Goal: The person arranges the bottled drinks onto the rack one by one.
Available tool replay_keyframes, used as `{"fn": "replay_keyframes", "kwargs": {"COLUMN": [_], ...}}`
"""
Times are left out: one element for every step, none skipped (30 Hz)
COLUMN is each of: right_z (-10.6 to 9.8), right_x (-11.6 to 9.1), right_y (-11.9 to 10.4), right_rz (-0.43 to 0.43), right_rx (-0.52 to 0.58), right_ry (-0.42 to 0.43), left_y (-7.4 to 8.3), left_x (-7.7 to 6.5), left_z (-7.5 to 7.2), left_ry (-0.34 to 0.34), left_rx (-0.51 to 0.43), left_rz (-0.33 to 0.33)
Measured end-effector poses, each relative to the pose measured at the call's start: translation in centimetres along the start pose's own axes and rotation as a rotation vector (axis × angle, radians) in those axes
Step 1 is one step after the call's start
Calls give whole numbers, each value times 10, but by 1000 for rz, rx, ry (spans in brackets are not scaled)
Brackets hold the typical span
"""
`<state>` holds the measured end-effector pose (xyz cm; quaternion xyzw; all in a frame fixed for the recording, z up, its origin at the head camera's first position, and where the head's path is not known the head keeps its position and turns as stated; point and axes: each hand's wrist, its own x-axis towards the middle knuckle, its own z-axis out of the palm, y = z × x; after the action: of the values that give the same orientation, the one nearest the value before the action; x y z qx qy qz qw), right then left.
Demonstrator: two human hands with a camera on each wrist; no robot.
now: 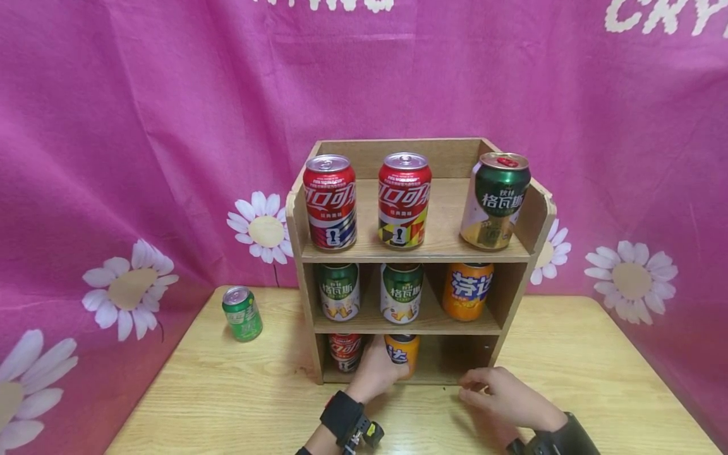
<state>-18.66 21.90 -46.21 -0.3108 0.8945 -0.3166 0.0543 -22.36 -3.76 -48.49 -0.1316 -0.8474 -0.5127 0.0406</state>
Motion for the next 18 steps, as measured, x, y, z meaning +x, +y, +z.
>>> {"fn": "replay_keyframes", "kwargs": {"right_z": [0,0,0,0,0,0,0,1,1,0,0,0,0,0,0,0,0,0], "right_x": [0,0,0,0,0,0,1,1,1,1,2,2,2,2,2,1,1,1], "right_y": [0,0,-1,-1,-1,-1,-1,-1,-1,-1,-1,0,0,0,1,1,1,1], "right_rz": [0,-6,-8,-8,-8,-3,0,8,16,24,23,24,17,12,2,-7,-14,-15], "right_rx": [2,0,-1,-2,-2,-2,-2,-1,2,4,4,4,2,0,-1,-3,-5,-5], "right_ry": [0,1,1,0,-2,-4,-8,-11,-16,-20,-22,-22,-20,-14,-9,-4,1,5], "left_y": [0,0,0,0,0,0,1,1,1,1,1,0,0,-2,-2,-3,-4,-4], "left_x": [0,0,0,-1,-1,-1,-2,-2,-2,-1,-1,-1,0,0,0,1,1,1], "left_z": [1,2,4,5,6,7,8,8,8,8,7,6,6,6,5,5,5,5], "left_ry": [16,34,55,74,94,109,119,121,113,93,74,53,34,19,5,-1,1,0], "left_rx": [8,19,36,53,74,85,84,71,35,-25,-84,-148,-201,-239,-271,-284,-276,-277], "left_rz": [2,6,11,13,16,19,16,13,9,2,-9,-22,-37,-46,-56,-65,-69,-68]}}
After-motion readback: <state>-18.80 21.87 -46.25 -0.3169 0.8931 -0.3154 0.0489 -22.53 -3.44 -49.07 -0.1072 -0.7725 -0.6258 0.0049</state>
